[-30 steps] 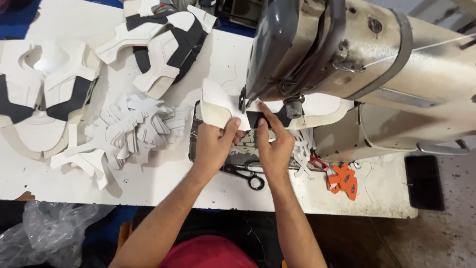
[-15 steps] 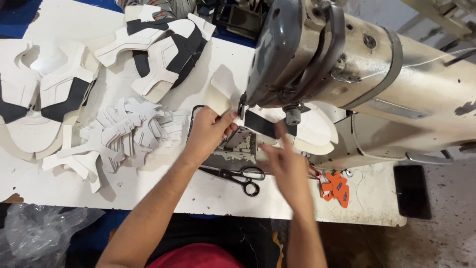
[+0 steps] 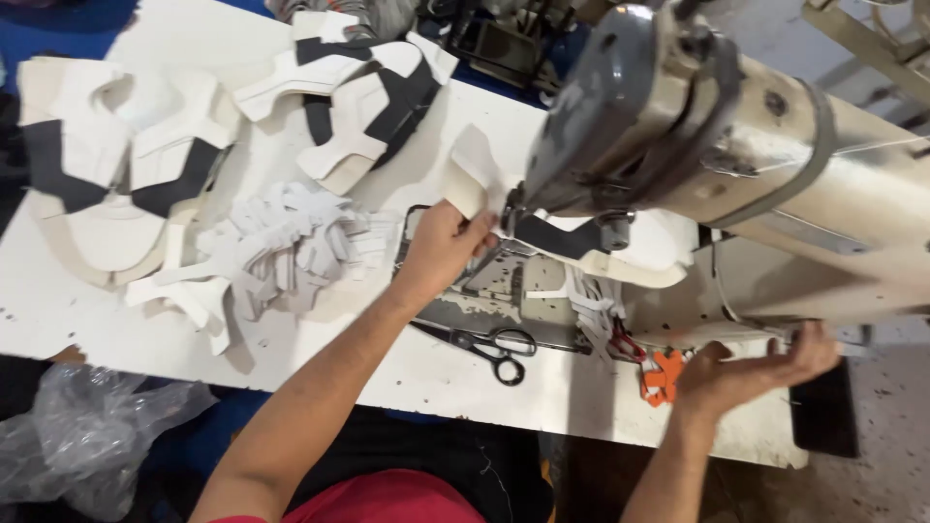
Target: The person sews white and black shoe parts together using a sewing machine. They repeatedly pick up parts, align them under the needle, sew them, and then use scissors to cut the thread. The finished parts are placed on the table.
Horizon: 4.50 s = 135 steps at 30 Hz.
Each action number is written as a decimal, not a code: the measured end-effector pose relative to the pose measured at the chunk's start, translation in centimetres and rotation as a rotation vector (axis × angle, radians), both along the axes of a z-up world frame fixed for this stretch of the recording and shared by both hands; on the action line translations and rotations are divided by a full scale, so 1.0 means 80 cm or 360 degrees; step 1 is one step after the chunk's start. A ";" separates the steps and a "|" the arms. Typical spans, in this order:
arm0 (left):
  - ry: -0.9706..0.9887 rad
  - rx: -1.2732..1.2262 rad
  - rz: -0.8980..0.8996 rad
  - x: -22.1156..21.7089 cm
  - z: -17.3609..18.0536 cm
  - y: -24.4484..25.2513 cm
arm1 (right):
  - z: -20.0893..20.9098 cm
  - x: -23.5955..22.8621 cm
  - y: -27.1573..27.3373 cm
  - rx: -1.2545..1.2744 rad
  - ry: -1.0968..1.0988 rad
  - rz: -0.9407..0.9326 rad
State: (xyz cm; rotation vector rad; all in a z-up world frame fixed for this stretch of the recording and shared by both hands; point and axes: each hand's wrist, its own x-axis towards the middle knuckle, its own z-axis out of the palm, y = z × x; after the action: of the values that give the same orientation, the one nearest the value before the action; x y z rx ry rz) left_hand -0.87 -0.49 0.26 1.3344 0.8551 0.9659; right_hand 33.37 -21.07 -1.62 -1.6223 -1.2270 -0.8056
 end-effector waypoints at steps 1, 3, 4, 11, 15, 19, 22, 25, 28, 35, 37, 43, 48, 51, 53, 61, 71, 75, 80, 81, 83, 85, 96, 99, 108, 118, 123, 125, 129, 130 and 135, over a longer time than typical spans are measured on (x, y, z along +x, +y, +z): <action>0.0005 0.0004 0.0015 -0.011 0.001 0.001 | 0.015 -0.004 -0.012 0.0004 0.0005 0.0015; 0.0163 0.0019 -0.0177 -0.030 0.004 0.005 | 0.046 -0.007 -0.033 -0.0286 0.0235 -0.0140; 0.0161 0.0025 -0.0159 -0.043 -0.002 0.019 | 0.068 -0.039 -0.031 -0.0280 0.0232 -0.0122; 0.1732 0.0900 0.0552 -0.090 -0.039 0.147 | -0.059 -0.220 -0.017 -0.0332 0.1085 0.0854; 0.1819 0.0768 0.0639 -0.093 -0.107 0.235 | -0.069 -0.333 -0.004 -0.0711 0.0503 0.0994; 0.1033 0.0626 0.0677 -0.130 -0.058 0.281 | -0.093 -0.339 -0.008 -0.1162 0.1007 0.0845; 0.0979 0.1260 0.0868 -0.132 -0.004 0.279 | -0.089 -0.342 -0.003 -0.1214 0.1013 0.0881; 0.0899 0.1713 0.0997 -0.091 0.042 0.227 | -0.085 -0.344 0.001 -0.0942 0.0640 0.1036; 0.1036 0.1877 0.0504 -0.036 -0.035 0.219 | -0.083 -0.348 0.000 -0.0874 0.0555 0.1021; 0.1793 0.1691 -0.0755 -0.017 -0.100 0.166 | -0.083 -0.345 0.003 -0.0987 0.0655 0.0988; 0.1876 0.1566 -0.0857 -0.032 -0.080 0.174 | -0.081 -0.346 0.004 -0.0967 0.0630 0.1011; 0.1946 0.1072 -0.0207 -0.097 -0.074 0.238 | -0.077 -0.348 0.004 -0.0994 0.0649 0.0987; 0.1817 0.1173 -0.0034 -0.122 -0.103 0.245 | -0.076 -0.350 0.006 -0.0902 0.0591 0.1004; 0.1822 0.1504 0.0223 -0.133 -0.090 0.235 | -0.073 -0.350 0.005 -0.0907 0.0552 0.1033; 0.1729 0.1571 0.0346 -0.146 -0.065 0.228 | -0.074 -0.350 0.005 -0.0952 0.0580 0.1016; 0.1493 0.1794 0.0623 -0.204 -0.008 0.213 | -0.074 -0.353 0.004 -0.0954 0.0538 0.0992; 0.1749 0.0953 0.0231 -0.215 -0.086 0.213 | -0.076 -0.351 0.002 -0.0948 0.0537 0.0986; 0.1436 0.1095 0.0426 -0.256 -0.074 0.167 | -0.081 -0.348 -0.001 -0.0929 0.0508 0.1013; 0.1813 0.0901 0.0569 -0.349 -0.080 0.124 | -0.079 -0.350 0.000 -0.0963 0.0515 0.1022; 0.1978 0.0854 0.0613 -0.368 -0.084 0.117 | -0.078 -0.351 -0.001 -0.0971 0.0539 0.1008; 0.1984 0.0917 0.0691 -0.406 -0.122 0.103 | -0.076 -0.352 -0.001 -0.0970 0.0545 0.1012; 0.1985 0.0990 0.0771 -0.430 -0.144 0.087 | -0.077 -0.352 -0.001 -0.0960 0.0549 0.1010; 0.1759 0.0950 0.0892 -0.384 -0.121 0.079 | -0.077 -0.351 0.001 -0.1044 0.0667 0.0999; 0.1525 0.1021 0.0569 -0.294 -0.085 0.108 | -0.075 -0.353 0.004 -0.1058 0.0652 0.0967; 0.2003 0.0984 0.0361 -0.169 -0.096 0.213 | -0.081 -0.350 0.006 -0.1017 0.0598 0.0951; 0.1614 0.0781 0.0522 -0.200 -0.139 0.271 | -0.092 -0.348 0.007 -0.1077 0.0603 0.0914; 0.1904 0.0565 0.0614 -0.255 -0.175 0.371 | -0.094 -0.350 0.009 -0.1108 0.0646 0.0863; 0.1956 0.0465 0.0546 -0.251 -0.165 0.380 | -0.096 -0.348 0.010 -0.1057 0.0603 0.0881; 0.2070 0.0297 0.0443 -0.241 -0.128 0.362 | -0.097 -0.347 0.009 -0.1087 0.0636 0.0874; 0.2073 0.0291 0.0430 -0.238 -0.127 0.357 | -0.095 -0.348 0.008 -0.1097 0.0644 0.0867; 0.2135 0.0402 0.0502 -0.234 -0.134 0.354 | -0.094 -0.347 0.010 -0.0974 0.0521 0.0949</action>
State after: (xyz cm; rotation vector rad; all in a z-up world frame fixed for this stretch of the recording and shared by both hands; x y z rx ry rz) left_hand -19.62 27.80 -10.46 2.1042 2.0270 0.2751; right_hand 5.60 -20.24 -9.14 -1.6140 -1.6793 0.2283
